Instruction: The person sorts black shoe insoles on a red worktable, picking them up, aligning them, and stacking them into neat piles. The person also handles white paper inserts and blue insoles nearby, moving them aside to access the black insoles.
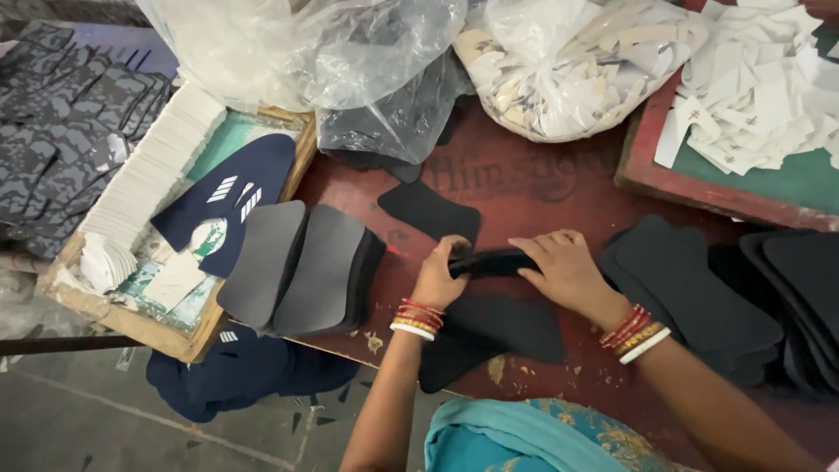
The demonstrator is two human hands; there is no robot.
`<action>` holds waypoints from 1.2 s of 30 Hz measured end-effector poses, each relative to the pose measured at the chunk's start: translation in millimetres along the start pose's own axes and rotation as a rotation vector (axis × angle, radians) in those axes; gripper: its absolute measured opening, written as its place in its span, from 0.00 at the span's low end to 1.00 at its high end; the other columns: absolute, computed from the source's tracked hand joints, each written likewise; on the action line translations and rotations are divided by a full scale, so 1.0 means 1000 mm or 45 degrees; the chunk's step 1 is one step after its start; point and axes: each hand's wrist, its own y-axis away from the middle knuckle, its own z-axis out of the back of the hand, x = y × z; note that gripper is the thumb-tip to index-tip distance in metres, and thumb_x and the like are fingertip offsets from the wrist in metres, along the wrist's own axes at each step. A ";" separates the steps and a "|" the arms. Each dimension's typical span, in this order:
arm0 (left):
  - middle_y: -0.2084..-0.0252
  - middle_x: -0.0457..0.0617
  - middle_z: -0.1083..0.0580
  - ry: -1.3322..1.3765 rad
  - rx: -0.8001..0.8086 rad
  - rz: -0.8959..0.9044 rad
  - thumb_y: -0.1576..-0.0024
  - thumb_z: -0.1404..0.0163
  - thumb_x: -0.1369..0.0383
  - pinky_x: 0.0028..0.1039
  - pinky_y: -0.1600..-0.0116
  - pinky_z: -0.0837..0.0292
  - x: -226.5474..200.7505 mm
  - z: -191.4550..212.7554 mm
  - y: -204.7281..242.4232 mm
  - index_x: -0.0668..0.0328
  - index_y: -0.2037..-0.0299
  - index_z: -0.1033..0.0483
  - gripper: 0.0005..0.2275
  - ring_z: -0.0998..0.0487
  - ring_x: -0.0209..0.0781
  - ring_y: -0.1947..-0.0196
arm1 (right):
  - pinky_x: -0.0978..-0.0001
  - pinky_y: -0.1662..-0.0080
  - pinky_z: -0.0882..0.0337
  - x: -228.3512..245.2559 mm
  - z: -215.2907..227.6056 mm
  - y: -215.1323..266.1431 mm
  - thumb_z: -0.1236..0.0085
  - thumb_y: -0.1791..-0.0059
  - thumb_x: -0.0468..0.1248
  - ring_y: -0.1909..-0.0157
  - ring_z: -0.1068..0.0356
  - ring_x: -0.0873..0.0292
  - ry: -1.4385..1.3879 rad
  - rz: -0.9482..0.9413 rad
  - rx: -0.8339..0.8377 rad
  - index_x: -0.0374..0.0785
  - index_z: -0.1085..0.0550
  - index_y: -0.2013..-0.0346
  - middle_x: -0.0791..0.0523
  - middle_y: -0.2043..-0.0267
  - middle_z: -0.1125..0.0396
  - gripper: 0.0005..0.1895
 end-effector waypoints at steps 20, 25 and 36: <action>0.59 0.46 0.20 1.196 0.084 0.658 0.36 0.46 0.71 0.23 0.55 0.24 -0.076 -0.112 0.050 0.70 0.53 0.20 0.09 0.21 0.32 0.61 | 0.75 0.70 0.36 0.002 0.034 0.089 0.27 0.57 0.38 0.74 0.38 0.70 -0.753 -0.952 -0.390 0.32 0.25 0.71 0.61 0.77 0.34 0.14; 0.59 0.45 0.21 1.202 0.150 0.633 0.34 0.47 0.70 0.23 0.53 0.26 -0.047 -0.131 0.071 0.71 0.53 0.20 0.09 0.22 0.31 0.60 | 0.74 0.70 0.39 0.008 0.042 0.103 0.31 0.55 0.36 0.74 0.41 0.70 -0.912 -1.139 -0.390 0.33 0.21 0.70 0.60 0.77 0.35 0.09; 0.58 0.44 0.21 1.138 -0.012 0.627 0.36 0.50 0.66 0.22 0.52 0.27 -0.080 -0.130 0.065 0.66 0.53 0.21 0.10 0.24 0.29 0.59 | 0.67 0.61 0.27 0.057 0.064 0.104 0.34 0.53 0.35 0.64 0.24 0.53 -0.077 -0.563 -0.746 0.33 0.19 0.62 0.49 0.62 0.25 0.08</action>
